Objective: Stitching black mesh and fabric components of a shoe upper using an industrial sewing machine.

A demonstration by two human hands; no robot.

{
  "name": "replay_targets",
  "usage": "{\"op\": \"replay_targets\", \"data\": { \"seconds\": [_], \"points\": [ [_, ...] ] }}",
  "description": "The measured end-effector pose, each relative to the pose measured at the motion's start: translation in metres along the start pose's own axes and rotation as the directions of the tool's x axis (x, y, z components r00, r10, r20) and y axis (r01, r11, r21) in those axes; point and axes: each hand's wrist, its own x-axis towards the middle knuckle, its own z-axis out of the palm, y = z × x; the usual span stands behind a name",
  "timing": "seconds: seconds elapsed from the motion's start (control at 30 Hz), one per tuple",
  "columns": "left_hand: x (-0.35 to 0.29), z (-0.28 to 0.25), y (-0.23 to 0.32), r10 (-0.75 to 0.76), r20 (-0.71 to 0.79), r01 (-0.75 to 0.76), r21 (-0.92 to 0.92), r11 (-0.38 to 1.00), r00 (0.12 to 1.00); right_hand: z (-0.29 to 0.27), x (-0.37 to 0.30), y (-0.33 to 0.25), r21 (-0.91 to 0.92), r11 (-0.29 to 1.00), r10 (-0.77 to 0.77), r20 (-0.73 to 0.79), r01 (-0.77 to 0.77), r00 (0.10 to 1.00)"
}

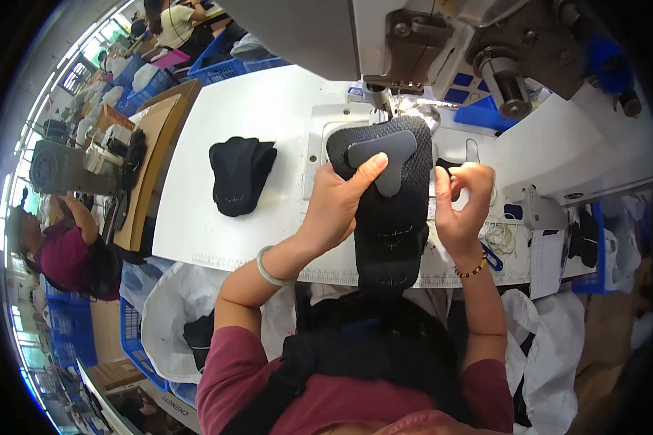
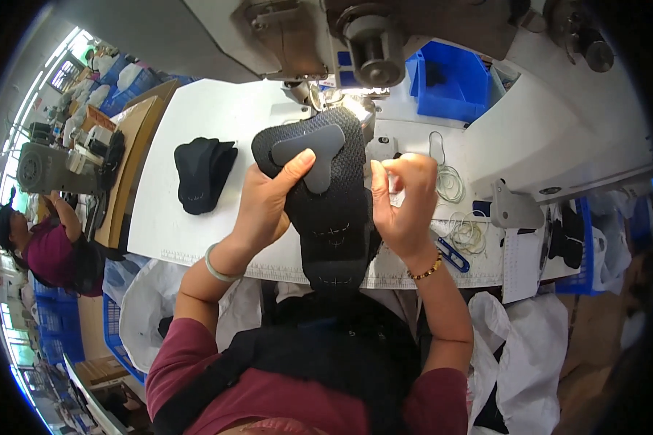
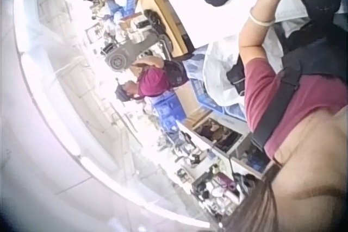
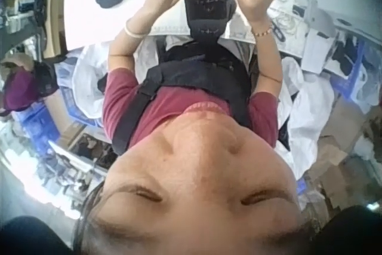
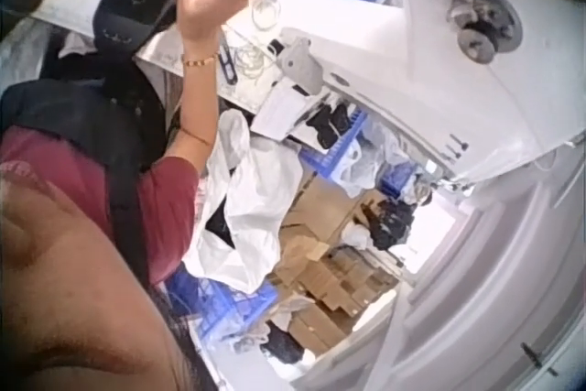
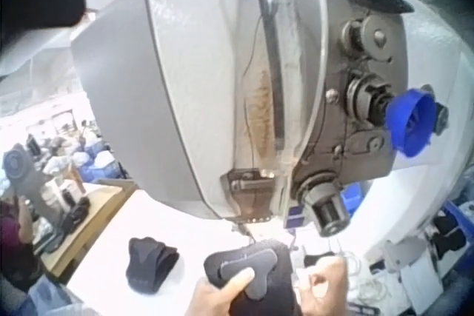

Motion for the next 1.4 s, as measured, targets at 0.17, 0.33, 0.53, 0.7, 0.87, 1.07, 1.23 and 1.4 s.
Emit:
{"op": "replay_targets", "data": {
  "seconds": [0.17,0.33,0.53,0.7,0.87,1.07,1.23,1.4],
  "points": [
    [-0.004,0.006,0.007,-0.027,-0.02,0.027,-0.018,0.999,0.999,-0.008,0.003,0.014,-0.489,0.319,-0.785,0.344,0.812,0.515],
    [-0.009,0.011,0.012,0.051,-0.07,-0.054,-0.051,0.997,0.996,0.004,0.01,0.006,-0.488,0.263,-0.806,0.363,0.833,0.467],
    [-0.002,-0.007,0.03,0.013,-0.124,0.004,0.132,0.991,0.992,0.014,0.03,-0.011,-0.349,0.37,-0.684,0.525,0.861,0.507],
    [0.038,-0.009,0.027,0.05,-0.047,-0.046,0.096,0.994,0.998,0.02,0.042,-0.011,-0.425,0.477,-0.644,0.427,0.77,0.635],
    [0.059,-0.008,0.021,0.101,0.048,-0.107,0.157,0.982,0.994,0.016,0.047,-0.004,-0.381,0.651,-0.568,0.33,0.657,0.754],
    [0.057,-0.011,0.021,0.09,0.032,-0.094,0.166,0.982,0.995,0.019,0.043,0.003,-0.368,0.681,-0.545,0.323,0.633,0.774],
    [0.058,-0.012,0.021,0.061,0.046,-0.067,0.145,0.987,0.997,0.017,0.042,0.001,-0.402,0.665,-0.531,0.337,0.629,0.777],
    [0.057,-0.011,0.024,0.06,0.053,-0.067,0.153,0.986,0.997,0.017,0.041,-0.002,-0.407,0.682,-0.502,0.343,0.607,0.794]
  ]
}}
